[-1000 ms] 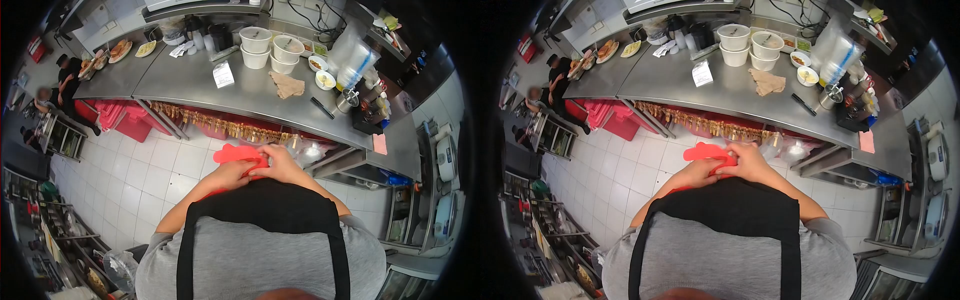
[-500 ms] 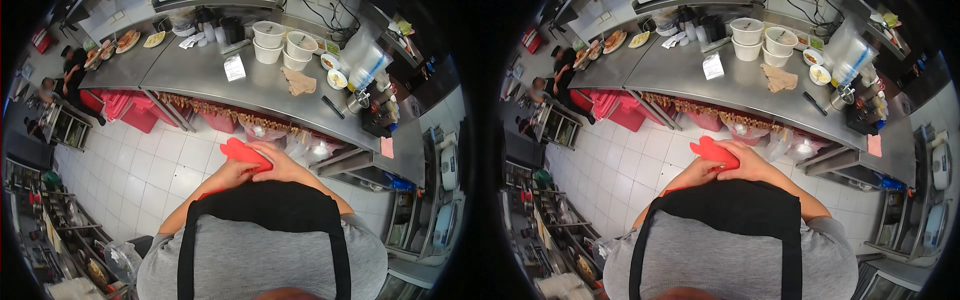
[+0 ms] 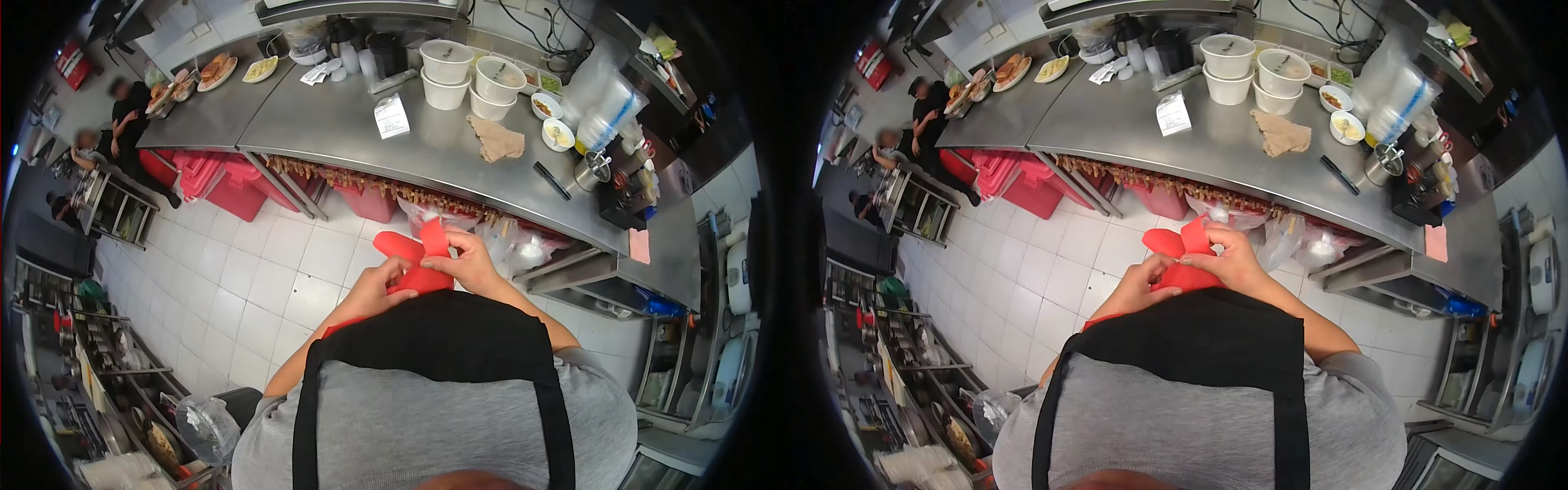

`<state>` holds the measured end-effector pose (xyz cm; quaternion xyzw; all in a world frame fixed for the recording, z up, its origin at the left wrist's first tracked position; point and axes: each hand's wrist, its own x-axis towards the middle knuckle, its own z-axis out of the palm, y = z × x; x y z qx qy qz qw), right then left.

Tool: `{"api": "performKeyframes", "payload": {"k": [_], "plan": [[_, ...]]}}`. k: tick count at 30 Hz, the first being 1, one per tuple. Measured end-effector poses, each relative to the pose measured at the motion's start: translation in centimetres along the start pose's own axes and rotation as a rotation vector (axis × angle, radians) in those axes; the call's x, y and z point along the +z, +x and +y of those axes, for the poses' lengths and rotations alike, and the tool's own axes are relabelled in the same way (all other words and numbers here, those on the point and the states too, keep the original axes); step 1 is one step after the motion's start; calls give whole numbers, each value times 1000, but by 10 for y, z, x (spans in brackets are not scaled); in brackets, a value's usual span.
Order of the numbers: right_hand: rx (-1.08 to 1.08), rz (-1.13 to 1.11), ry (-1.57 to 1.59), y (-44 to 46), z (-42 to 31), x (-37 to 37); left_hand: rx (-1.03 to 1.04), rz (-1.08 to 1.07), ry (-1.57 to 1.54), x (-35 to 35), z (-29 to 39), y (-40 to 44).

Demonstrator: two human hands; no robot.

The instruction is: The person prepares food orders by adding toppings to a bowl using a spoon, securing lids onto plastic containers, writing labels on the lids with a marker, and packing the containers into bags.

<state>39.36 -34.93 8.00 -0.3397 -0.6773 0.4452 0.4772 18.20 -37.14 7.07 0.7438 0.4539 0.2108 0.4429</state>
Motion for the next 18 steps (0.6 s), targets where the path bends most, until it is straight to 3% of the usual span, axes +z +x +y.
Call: {"api": "performKeyframes", "payload": {"k": [4,9,14,18], "plan": [[-296,13,-380,5,-13,1,115,23,-360,8,-9,5],[-172,177,-225,1,-8,5,57,5,-728,9,-6,11],[24,235,-145,7,-10,1,37,144,-760,9,13,22],[120,292,170,12,-9,-1,27,174,-802,8,15,31]]}}
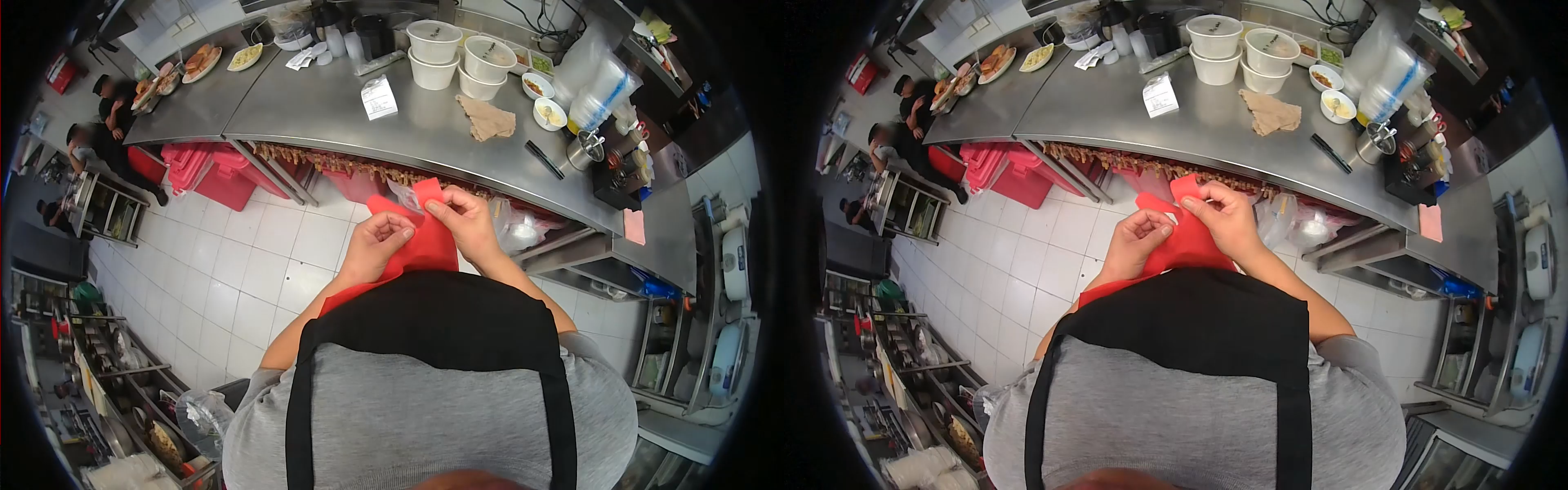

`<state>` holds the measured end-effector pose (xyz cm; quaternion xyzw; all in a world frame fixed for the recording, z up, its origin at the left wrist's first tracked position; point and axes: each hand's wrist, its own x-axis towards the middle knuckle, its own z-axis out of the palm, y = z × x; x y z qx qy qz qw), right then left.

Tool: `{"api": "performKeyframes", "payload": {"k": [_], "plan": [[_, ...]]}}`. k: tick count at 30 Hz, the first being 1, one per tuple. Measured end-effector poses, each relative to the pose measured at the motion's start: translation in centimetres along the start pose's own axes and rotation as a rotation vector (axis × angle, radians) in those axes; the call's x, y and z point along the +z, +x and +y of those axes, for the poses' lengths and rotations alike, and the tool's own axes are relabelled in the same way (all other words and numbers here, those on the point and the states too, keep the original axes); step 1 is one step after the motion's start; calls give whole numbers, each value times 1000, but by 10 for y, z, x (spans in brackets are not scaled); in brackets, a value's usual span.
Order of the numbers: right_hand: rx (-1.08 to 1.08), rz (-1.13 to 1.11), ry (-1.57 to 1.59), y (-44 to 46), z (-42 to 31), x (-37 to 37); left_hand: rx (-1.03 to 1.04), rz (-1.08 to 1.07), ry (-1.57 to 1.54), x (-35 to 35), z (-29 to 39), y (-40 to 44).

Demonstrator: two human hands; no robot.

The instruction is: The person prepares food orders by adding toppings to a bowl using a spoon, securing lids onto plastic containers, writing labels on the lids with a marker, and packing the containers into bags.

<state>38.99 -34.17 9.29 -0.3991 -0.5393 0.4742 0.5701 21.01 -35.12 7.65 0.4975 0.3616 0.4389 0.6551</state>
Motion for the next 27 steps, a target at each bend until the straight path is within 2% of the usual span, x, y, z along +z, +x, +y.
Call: {"api": "performKeyframes", "payload": {"k": [2,5,8,11,13,18,21,24,27], "plan": [[140,44,162,1,-5,1,-2,5,4,1,1,2],[100,89,243,2,-3,-1,4,-4,9,2,3,3],[-200,-15,-246,1,-1,-6,7,-21,-42,6,5,5],[-463,-15,-468,-1,-16,4,-6,-32,-116,3,5,8],[-408,-21,-465,-4,-20,7,7,-18,-165,2,-1,8],[-290,1,-345,-6,-12,8,-133,-83,-482,3,-4,4],[-539,34,-437,0,-8,8,-160,-102,-577,3,-8,5],[-303,-4,-312,-6,-9,14,-95,-118,-617,-1,-19,8],[-231,-73,-224,-5,0,10,-99,-113,-645,-4,-22,7]]}}
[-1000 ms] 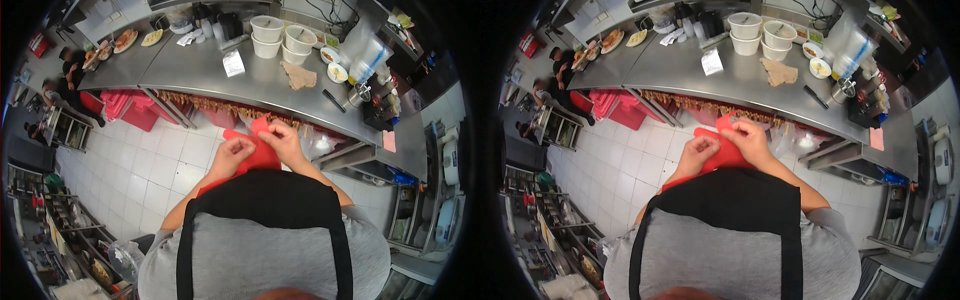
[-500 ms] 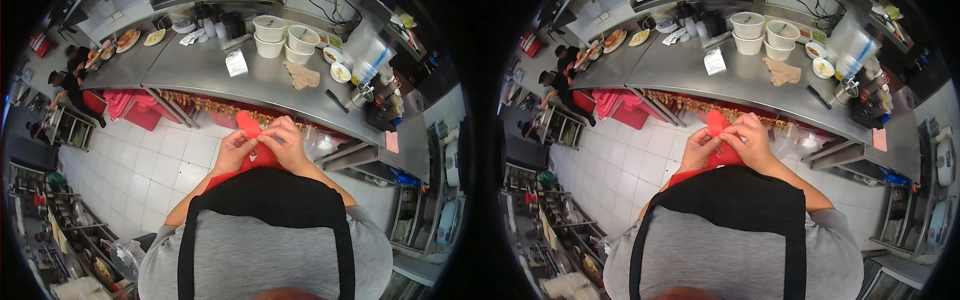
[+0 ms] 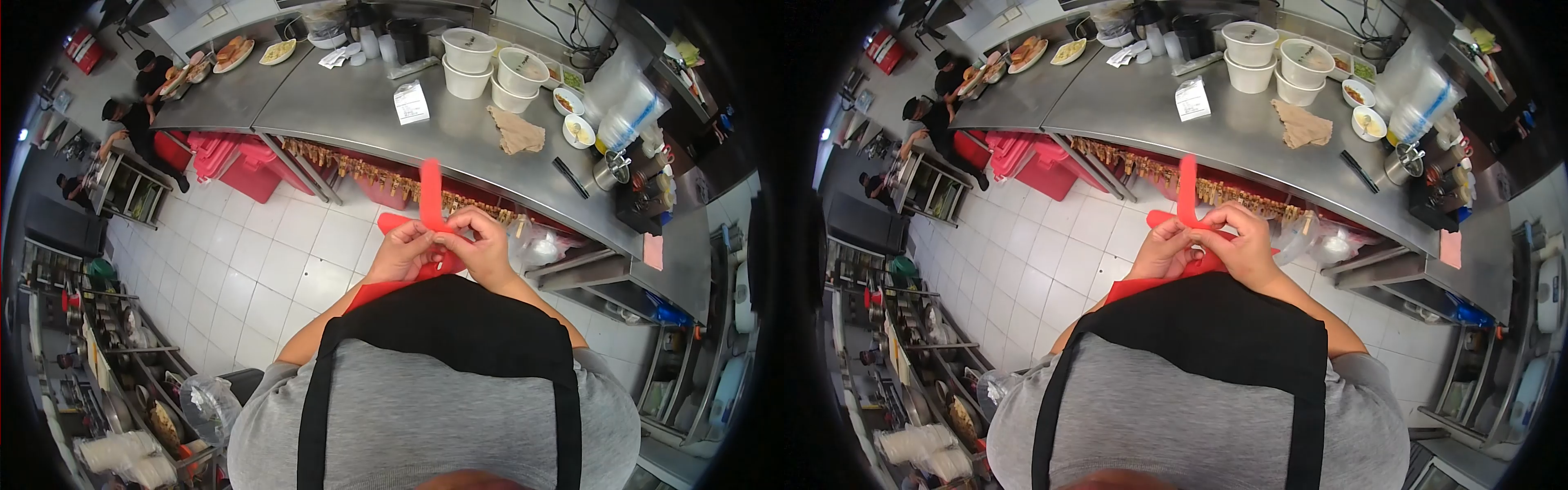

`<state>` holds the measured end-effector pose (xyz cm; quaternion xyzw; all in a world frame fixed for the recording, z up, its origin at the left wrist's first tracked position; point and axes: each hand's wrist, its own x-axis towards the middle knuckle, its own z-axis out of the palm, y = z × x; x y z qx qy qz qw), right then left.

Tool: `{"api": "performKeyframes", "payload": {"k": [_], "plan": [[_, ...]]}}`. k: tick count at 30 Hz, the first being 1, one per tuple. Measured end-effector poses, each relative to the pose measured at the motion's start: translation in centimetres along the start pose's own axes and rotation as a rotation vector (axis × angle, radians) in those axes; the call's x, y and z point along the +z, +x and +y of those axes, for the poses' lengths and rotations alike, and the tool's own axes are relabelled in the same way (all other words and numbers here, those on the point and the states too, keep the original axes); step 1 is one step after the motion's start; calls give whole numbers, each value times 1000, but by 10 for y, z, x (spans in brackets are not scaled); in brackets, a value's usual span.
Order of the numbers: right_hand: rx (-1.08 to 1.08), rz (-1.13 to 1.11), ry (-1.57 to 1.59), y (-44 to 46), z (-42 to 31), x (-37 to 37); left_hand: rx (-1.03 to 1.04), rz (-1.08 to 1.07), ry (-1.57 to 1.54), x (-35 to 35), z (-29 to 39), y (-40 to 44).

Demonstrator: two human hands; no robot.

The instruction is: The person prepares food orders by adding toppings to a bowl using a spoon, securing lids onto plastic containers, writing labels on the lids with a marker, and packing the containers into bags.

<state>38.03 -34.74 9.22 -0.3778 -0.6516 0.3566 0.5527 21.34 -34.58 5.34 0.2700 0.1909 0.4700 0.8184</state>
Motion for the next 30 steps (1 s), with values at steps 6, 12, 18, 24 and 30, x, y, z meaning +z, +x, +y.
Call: {"api": "performKeyframes", "payload": {"k": [6,12,18,24,30], "plan": [[-263,15,-253,7,-5,-5,17,22,105,9,3,0],[-137,117,-223,0,-14,3,15,30,153,13,6,2],[-68,53,-233,0,-8,2,-19,75,80,5,0,3],[-189,-190,254,-6,7,-11,20,305,42,-11,29,17],[-132,-148,-220,14,2,19,-7,233,203,2,32,7]]}}
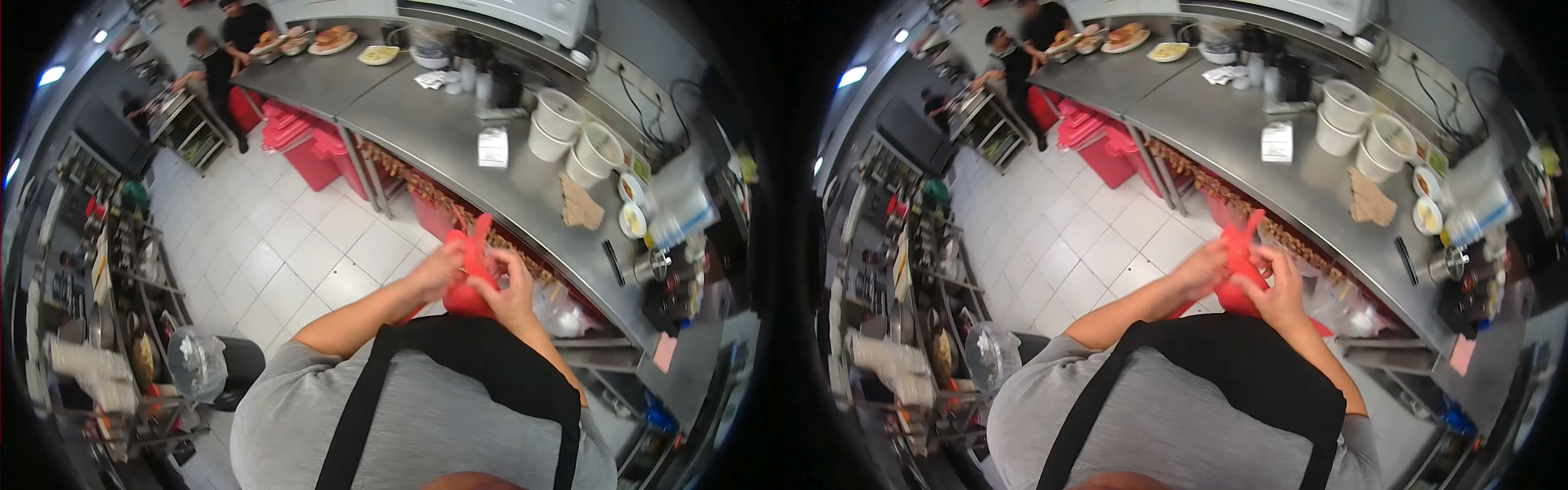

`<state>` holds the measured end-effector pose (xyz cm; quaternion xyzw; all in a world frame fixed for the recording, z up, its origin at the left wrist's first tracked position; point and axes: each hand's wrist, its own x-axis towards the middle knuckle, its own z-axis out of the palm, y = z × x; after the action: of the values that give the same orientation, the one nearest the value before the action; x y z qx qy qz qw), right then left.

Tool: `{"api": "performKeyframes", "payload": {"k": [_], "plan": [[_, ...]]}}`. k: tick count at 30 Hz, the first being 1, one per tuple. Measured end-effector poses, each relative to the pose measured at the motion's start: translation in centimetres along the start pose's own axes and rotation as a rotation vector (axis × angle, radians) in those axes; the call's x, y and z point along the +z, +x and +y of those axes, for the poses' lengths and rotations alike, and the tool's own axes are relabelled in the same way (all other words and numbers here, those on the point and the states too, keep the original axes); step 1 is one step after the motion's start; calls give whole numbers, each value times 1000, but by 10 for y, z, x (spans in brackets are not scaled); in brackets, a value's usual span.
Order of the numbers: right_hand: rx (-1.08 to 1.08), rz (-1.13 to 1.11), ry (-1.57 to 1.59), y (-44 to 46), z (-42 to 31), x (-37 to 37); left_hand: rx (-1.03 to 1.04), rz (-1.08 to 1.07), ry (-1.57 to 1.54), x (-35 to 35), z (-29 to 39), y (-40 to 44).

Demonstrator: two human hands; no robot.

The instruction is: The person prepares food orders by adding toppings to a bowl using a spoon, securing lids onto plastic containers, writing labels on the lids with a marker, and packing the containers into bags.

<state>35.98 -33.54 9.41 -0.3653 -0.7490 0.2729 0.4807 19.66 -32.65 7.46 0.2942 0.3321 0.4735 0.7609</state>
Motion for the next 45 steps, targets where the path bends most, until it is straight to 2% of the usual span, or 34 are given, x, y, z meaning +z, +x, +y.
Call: {"api": "performKeyframes", "payload": {"k": [2,3,6,7,10,12,13,14,15,16,17,19,20,21,22,24,26,27,29,30,31,32,34,35,37,38,39,40,42,43,44,45], "plan": [[-80,2,-41,0,19,9,-6,-5,-60,-22,-31,13],[-117,70,-30,2,16,10,-13,-15,-88,-26,-32,14],[-360,49,-39,8,4,3,-197,81,-298,-41,-31,6],[-208,-30,171,-3,9,4,-193,154,-269,-47,-27,6],[-246,-225,-45,-32,50,-12,-189,255,-427,-79,2,11],[-150,-342,-415,-74,101,-32,-58,299,-424,-70,37,-2],[-42,-406,-502,-115,147,-48,12,321,-422,-67,50,-7],[66,-470,-588,-150,178,-61,33,253,-401,-80,50,-4],[207,-476,-462,-162,180,-67,53,185,-382,-99,44,3],[341,-484,-339,-167,178,-76,78,116,-367,-89,52,0],[474,-491,-210,-167,179,-83,85,329,-240,-66,48,6],[288,-146,-124,-107,125,-76,244,203,46,-81,22,35],[200,25,-77,-69,89,-67,191,339,185,-38,27,29],[53,63,-141,-37,49,-55,153,351,255,-8,28,27],[-95,102,-206,-9,22,-42,272,219,358,-6,9,40],[-326,-21,-487,17,24,-16,266,54,496,21,11,27],[126,-174,-189,21,75,2,457,-29,942,32,27,-4],[350,-245,-35,21,91,6,492,96,1197,25,28,-9],[272,-45,280,19,76,16,546,369,1703,-3,22,-13],[232,55,438,17,62,23,494,469,1786,-39,13,-2],[336,-117,411,11,27,17,572,570,1833,-73,3,7],[142,-234,99,2,17,18,457,522,1526,-90,-3,11],[12,-396,-283,-2,9,20,236,407,910,-110,-8,16],[0,-365,-366,-3,35,22,138,251,344,-110,-20,21],[-19,-304,-532,-4,113,21,94,120,250,-62,-6,-8],[83,-294,-541,5,119,12,73,50,203,-44,2,-16],[21,-229,-387,11,131,7,227,29,772,-55,3,-17],[-39,-163,-233,14,134,4,168,148,1115,-57,11,-19],[444,-230,748,10,121,-1,24,397,1794,-61,29,-22],[679,-247,1243,9,97,-4,254,578,1850,-100,23,-11],[782,-204,1249,14,39,-9,493,762,1885,-139,17,0],[781,-240,1329,10,25,-9,361,833,1624,-144,26,0]]}}
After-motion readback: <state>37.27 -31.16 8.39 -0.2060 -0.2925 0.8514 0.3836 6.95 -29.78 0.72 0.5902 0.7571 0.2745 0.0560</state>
